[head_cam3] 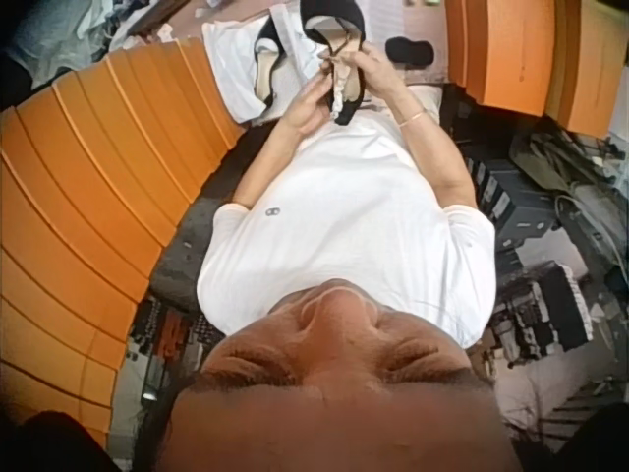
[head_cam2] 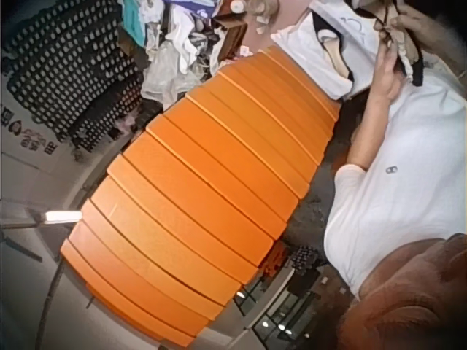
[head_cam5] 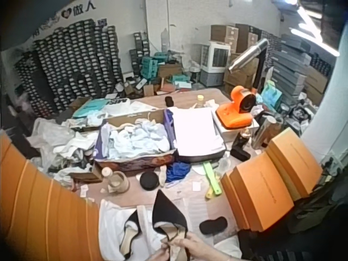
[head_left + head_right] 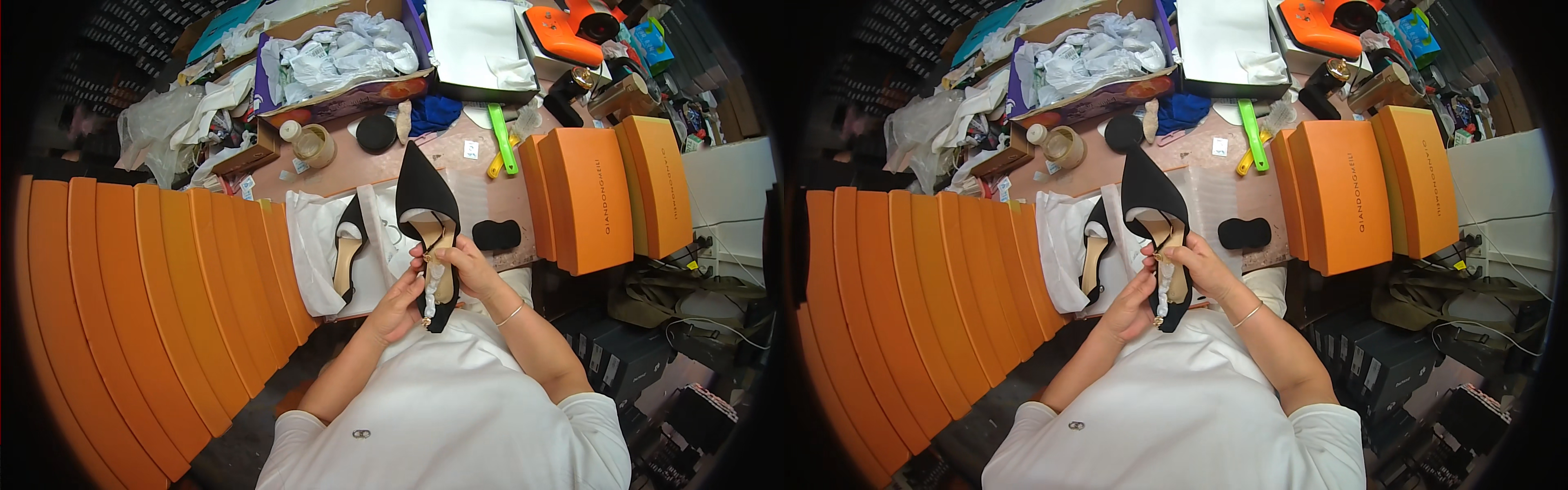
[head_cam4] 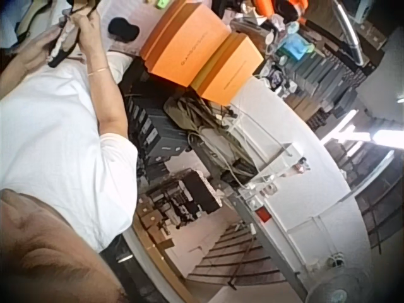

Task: Checking and packing a pair of black high-heeled shoes into a box.

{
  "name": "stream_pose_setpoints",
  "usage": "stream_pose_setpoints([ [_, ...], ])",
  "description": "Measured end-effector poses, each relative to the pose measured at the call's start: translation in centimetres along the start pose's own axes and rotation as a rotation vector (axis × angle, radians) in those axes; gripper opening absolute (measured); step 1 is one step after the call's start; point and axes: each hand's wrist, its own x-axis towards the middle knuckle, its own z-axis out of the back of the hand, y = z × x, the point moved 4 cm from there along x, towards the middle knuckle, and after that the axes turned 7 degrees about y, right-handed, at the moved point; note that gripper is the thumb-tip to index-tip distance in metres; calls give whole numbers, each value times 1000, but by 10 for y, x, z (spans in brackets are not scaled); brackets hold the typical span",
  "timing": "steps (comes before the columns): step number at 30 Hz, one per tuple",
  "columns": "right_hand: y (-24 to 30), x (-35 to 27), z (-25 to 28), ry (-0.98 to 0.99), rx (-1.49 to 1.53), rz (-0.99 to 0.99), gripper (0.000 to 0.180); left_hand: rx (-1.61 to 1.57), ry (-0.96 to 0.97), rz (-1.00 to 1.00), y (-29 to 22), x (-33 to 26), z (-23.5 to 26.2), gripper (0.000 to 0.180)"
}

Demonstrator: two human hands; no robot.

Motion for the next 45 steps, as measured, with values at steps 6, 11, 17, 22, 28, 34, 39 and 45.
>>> stream_pose_setpoints([
  [6, -2, 4, 5, 50, -198, 85, 35, 707, -68, -284, -11, 3, 15, 78],
  [11, 1, 6, -5, 10, -254, 183, 32, 1163, -390, -175, -26, -4, 8, 41],
  [17, 18, 10, -7, -157, -299, 332, 30, 1553, -395, -707, -49, -17, -16, 26],
  [22, 22, 7, -23, -93, -543, 291, 36, 1488, -487, -655, -32, 6, 3, 28],
  [28, 11, 5, -21, -143, -522, 261, 32, 1085, -499, -503, -45, 15, 6, 23],
  [34, 32, 6, -8, -223, -492, 366, 21, 410, -465, -724, -52, -6, 24, 15],
  [39, 53, 4, -43, 53, -631, 282, 24, -116, -245, -57, -15, 7, 51, 32],
  [45, 21, 19, -71, 477, -949, 156, 43, 123, 357, 261, -11, 7, -22, 44],
])
